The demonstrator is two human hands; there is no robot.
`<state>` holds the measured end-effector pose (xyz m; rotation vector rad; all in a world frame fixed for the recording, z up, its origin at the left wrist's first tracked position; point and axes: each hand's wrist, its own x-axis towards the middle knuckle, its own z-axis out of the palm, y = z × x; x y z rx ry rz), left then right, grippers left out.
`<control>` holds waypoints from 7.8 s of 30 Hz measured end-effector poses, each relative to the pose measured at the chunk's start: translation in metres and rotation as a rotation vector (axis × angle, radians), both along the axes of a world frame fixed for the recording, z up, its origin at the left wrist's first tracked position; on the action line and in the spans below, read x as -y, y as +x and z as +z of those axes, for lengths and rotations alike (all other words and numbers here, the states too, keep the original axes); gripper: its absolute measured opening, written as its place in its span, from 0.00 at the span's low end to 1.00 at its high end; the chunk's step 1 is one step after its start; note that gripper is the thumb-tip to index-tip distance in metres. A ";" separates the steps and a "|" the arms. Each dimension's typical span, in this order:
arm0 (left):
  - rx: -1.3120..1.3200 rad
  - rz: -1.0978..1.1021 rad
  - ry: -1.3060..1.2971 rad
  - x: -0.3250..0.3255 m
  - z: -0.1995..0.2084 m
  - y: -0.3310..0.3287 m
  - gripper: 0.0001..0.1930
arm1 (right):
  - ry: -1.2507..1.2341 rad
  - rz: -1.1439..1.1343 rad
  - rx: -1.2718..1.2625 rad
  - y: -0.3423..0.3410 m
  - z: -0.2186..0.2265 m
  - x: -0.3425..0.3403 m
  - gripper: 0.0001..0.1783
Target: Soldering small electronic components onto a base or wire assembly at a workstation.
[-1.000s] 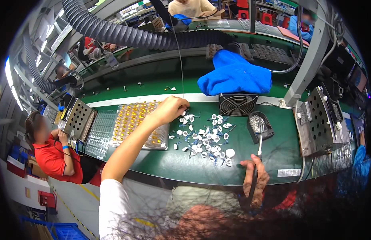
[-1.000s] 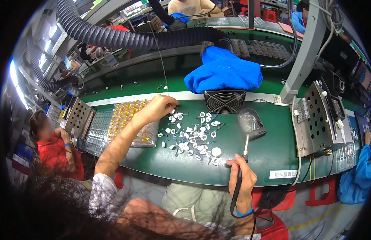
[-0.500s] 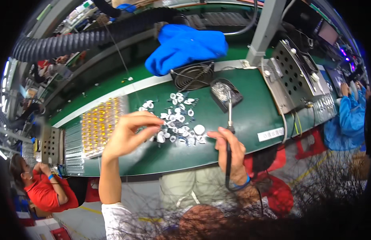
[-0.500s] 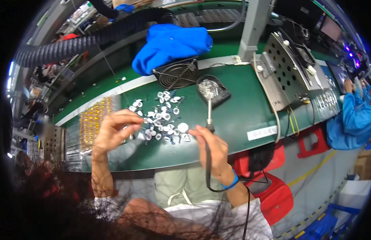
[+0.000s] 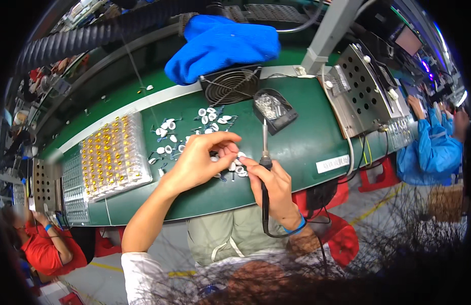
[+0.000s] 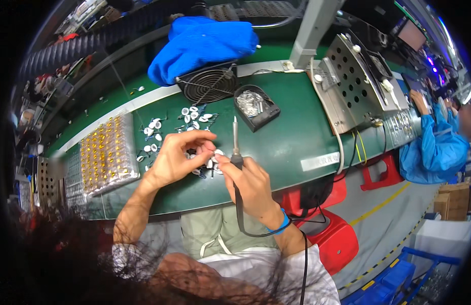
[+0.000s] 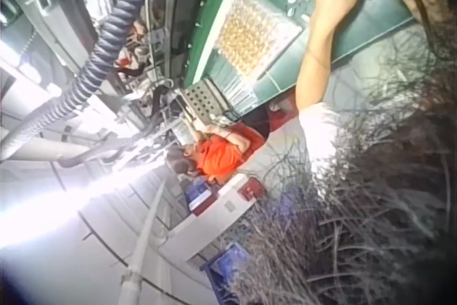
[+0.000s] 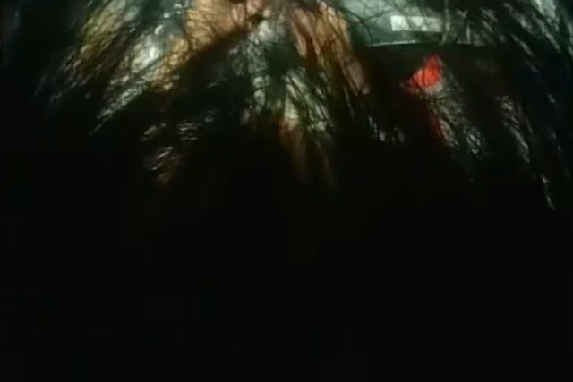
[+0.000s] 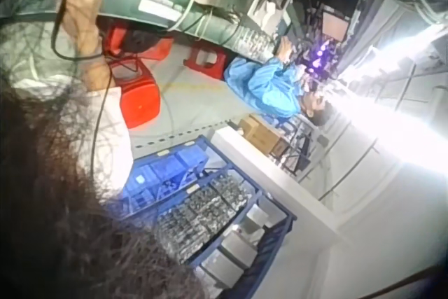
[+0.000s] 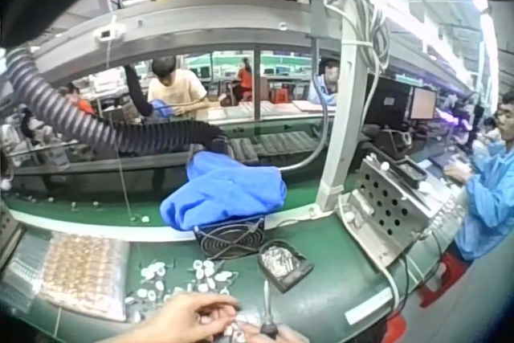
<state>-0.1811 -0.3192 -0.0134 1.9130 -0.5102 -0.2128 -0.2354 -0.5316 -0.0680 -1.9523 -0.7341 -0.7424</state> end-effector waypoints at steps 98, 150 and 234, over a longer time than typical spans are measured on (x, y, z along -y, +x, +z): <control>-0.144 -0.002 -0.518 -0.023 0.001 -0.005 0.07 | 0.281 -0.012 -0.208 -0.007 0.017 -0.009 0.33; 0.081 -0.002 -0.029 0.000 -0.024 -0.005 0.07 | -0.114 -0.043 -0.004 -0.032 -0.007 0.038 0.24; 0.222 0.026 0.013 0.005 -0.022 -0.011 0.13 | -0.058 -0.060 -0.042 -0.037 -0.008 0.043 0.24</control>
